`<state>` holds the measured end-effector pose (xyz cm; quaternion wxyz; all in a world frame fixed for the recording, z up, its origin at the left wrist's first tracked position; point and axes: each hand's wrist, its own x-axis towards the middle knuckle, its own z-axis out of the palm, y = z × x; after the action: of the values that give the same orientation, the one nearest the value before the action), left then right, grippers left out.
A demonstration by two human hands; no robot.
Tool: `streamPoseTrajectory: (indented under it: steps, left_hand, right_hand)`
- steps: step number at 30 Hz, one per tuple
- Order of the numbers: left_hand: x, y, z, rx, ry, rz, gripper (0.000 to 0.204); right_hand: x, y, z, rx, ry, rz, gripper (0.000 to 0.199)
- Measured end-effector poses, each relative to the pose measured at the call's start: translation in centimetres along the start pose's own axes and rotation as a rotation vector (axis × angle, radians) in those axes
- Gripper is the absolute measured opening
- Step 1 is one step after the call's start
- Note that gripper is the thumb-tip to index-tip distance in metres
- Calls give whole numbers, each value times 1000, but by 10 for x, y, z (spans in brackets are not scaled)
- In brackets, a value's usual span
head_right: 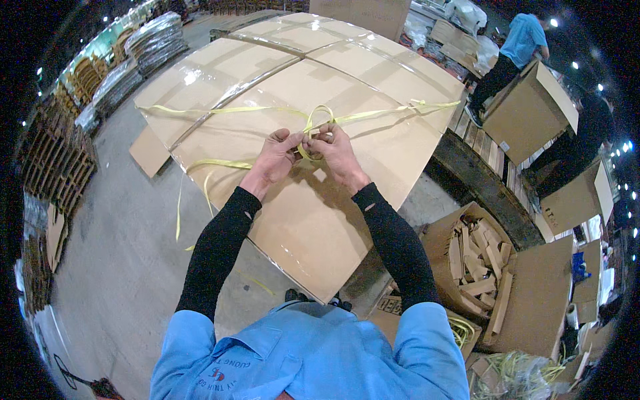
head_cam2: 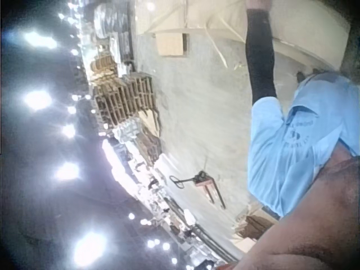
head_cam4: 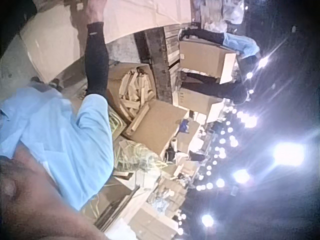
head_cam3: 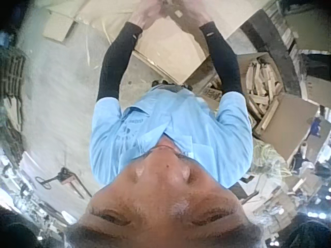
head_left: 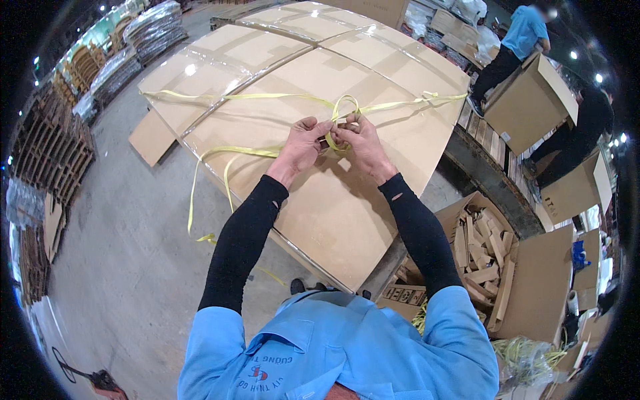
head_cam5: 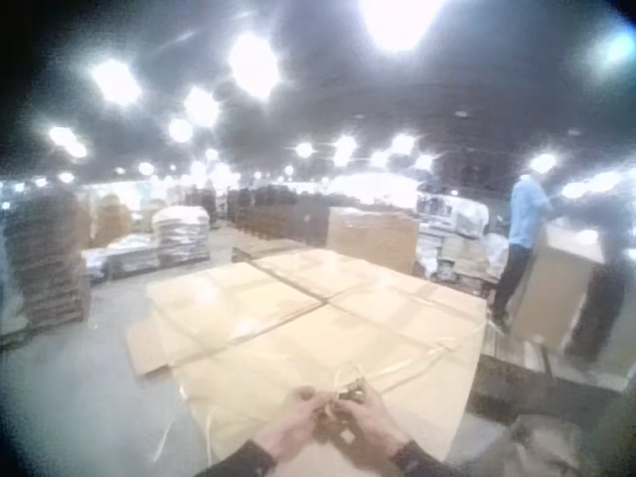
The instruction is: The person wraps yellow strapping bands around a large cardboard box, ties knots, and secures the package. They then write on a label and attach it to the box.
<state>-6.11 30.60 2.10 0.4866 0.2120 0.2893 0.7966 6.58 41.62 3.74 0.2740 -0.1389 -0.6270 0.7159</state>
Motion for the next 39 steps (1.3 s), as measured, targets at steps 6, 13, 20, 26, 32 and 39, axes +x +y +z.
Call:
streamPoseTrajectory:
  steps: [6,13,20,26,32,39]
  left_hand:
    - [-1,-2,7,142,15,3,30]
    - [-5,3,14,580,73,269,25]
    - [-27,-6,32,1163,76,593,18]
    - [-50,-17,41,1578,-17,955,16]
    - [-83,-23,44,1778,-169,867,11]
    - [-106,-22,67,2145,-566,813,16]
  right_hand:
    - [-7,0,4,30,82,-75,13]
    - [-43,-14,-3,688,244,11,8]
    - [-120,-30,25,624,303,70,9]
    - [-217,-36,33,808,257,340,4]
    - [-251,-38,23,913,185,303,5]
    - [-260,-37,23,1058,138,284,5]
